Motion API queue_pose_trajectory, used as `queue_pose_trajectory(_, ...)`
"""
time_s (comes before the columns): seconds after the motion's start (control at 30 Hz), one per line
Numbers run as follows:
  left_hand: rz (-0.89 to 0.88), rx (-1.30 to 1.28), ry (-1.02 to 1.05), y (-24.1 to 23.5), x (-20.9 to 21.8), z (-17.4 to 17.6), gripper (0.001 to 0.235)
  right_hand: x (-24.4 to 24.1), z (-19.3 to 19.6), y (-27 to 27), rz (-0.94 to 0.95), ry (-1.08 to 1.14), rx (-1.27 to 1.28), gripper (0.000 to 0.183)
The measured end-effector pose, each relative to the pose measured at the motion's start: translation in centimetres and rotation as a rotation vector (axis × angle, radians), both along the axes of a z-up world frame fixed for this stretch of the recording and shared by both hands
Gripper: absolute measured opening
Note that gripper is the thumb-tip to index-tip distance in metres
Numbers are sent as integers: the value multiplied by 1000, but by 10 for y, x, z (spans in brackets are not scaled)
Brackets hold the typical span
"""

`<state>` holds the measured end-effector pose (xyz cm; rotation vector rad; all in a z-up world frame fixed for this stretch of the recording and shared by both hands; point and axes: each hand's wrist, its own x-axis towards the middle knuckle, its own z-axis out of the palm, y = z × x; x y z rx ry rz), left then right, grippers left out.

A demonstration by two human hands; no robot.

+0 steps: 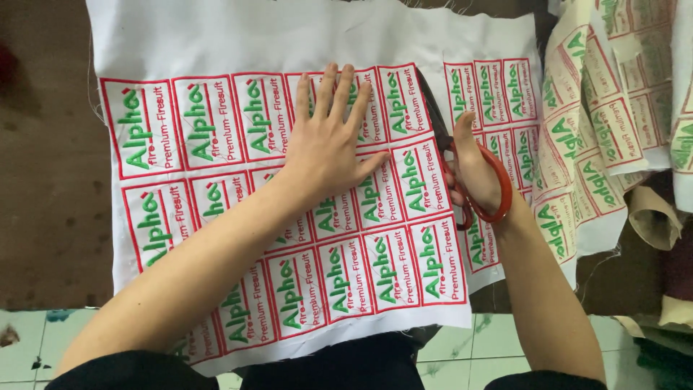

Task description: Cutting individual fabric labels from a printed sheet using scissors

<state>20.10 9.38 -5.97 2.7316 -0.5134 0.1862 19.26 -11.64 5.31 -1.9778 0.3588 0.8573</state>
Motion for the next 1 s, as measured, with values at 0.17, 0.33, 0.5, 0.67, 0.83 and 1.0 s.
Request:
queue_pose_trajectory(0.17,-4,3,0,0,1,-1,104,-1,-5,-2,-30,12,-41,83)
queue_pose_trajectory(0.33,-2,3,6,0,0,1,104,12,-1,0,19,-14,-25,87)
queue_pose_trajectory(0.5,0,18,16,0,2,0,105,14,-2,4,31,-10,53,85)
queue_pose_trajectory(0.67,11,25,-17,-1,0,0,104,8,6,9,-43,5,-95,90)
queue_pose_trajectory(0.83,1,-26,-8,-1,0,3,102,24,-10,1,-33,-57,-56,96)
queue_pose_trajectory(1.0,-18,-75,30,1,-2,5,101,27,-31,-10,-54,-75,-90,115)
